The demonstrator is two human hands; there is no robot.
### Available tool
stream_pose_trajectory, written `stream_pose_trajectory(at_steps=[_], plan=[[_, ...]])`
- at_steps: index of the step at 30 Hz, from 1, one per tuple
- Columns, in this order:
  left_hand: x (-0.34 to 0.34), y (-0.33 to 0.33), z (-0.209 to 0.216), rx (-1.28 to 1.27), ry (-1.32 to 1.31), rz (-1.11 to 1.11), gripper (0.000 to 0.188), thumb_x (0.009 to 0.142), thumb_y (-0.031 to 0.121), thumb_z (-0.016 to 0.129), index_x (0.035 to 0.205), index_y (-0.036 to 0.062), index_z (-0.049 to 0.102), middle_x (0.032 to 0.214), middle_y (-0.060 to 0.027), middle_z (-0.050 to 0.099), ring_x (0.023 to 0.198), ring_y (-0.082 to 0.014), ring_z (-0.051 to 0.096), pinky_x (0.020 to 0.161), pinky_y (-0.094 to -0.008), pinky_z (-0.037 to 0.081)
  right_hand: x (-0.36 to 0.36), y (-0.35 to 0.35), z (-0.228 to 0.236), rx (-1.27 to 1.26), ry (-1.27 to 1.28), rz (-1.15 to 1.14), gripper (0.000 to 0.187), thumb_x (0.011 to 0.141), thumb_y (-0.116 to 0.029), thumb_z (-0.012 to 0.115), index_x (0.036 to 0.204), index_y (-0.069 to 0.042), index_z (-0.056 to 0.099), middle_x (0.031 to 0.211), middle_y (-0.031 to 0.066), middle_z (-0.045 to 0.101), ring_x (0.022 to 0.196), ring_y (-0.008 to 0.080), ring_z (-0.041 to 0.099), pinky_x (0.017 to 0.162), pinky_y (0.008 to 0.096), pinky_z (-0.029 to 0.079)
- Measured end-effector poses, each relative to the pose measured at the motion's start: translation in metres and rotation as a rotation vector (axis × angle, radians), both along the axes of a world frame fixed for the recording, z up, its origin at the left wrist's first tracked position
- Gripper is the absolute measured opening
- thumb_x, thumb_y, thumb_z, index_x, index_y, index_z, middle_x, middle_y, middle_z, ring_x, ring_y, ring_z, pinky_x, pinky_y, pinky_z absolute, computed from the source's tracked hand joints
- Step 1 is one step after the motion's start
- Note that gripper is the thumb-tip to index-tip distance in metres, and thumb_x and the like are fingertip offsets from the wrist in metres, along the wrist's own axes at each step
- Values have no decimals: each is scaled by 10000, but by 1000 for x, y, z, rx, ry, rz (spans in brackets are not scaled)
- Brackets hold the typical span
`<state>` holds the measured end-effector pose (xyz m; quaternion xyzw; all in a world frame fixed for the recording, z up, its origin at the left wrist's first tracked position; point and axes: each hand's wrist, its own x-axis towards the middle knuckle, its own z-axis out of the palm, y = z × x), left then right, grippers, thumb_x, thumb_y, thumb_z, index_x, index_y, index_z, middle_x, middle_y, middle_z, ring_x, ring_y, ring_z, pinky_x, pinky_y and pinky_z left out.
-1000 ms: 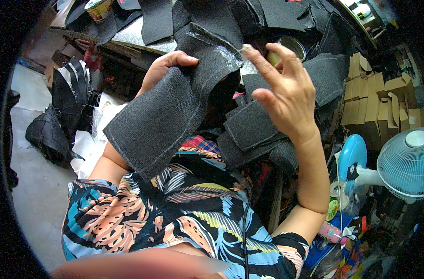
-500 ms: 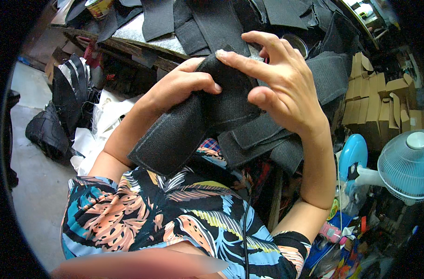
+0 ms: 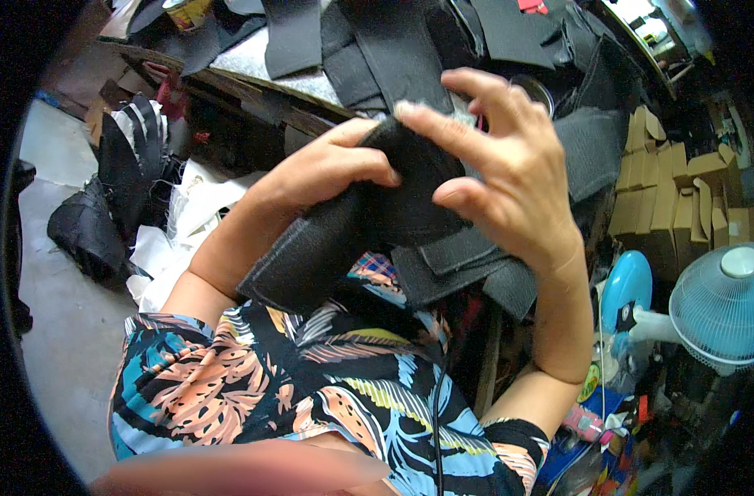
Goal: The person repeatedly picks up black fabric pieces, applies a yellow paste from a small jar to the edges, and places them back on the table. The process is repeated for multiple pieces in a continuous loop.
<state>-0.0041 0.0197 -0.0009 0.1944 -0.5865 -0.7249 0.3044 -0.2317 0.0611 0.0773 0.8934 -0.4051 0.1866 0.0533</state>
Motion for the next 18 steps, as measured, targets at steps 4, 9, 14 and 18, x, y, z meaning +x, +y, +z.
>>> stream_pose_trajectory(at_steps=[4, 9, 14, 18], plan=[[6, 2, 4, -56, -17, 42, 252, 816, 119, 617, 1000, -44, 670, 885, -45, 681, 834, -128, 598, 772, -287, 499, -1, 8, -3, 104, -176, -32, 813, 917, -795, 313, 1178, -160, 748, 1310, 153, 580, 1029, 311, 576, 937, 412, 427], [39, 6, 18, 63, 94, 103, 300, 869, 97, 629, 1134, -40, 642, 1014, -30, 682, 929, -114, 594, 859, -280, 491, -26, 37, -10, 147, -221, -194, 852, 951, -774, 275, 1122, -100, 767, 1321, 158, 576, 1035, 305, 582, 934, 424, 439], [72, 12, 36, -107, -22, 166, 361, 907, 139, 675, 1221, -30, 616, 1099, -40, 685, 1005, -103, 591, 922, -296, 489, -57, 72, -16, 136, -415, -317, 909, 972, -766, 204, 1196, -62, 733, 1343, 147, 548, 1048, 257, 548, 951, 402, 421], [95, 20, 59, -138, -112, 197, 476, 884, 117, 712, 1312, -28, 560, 1144, -58, 678, 1050, -122, 597, 955, -292, 482, -69, 96, -20, 115, -506, -412, 945, 967, -775, 192, 1210, -27, 716, 1339, 158, 555, 1125, 273, 536, 1019, 409, 395]])
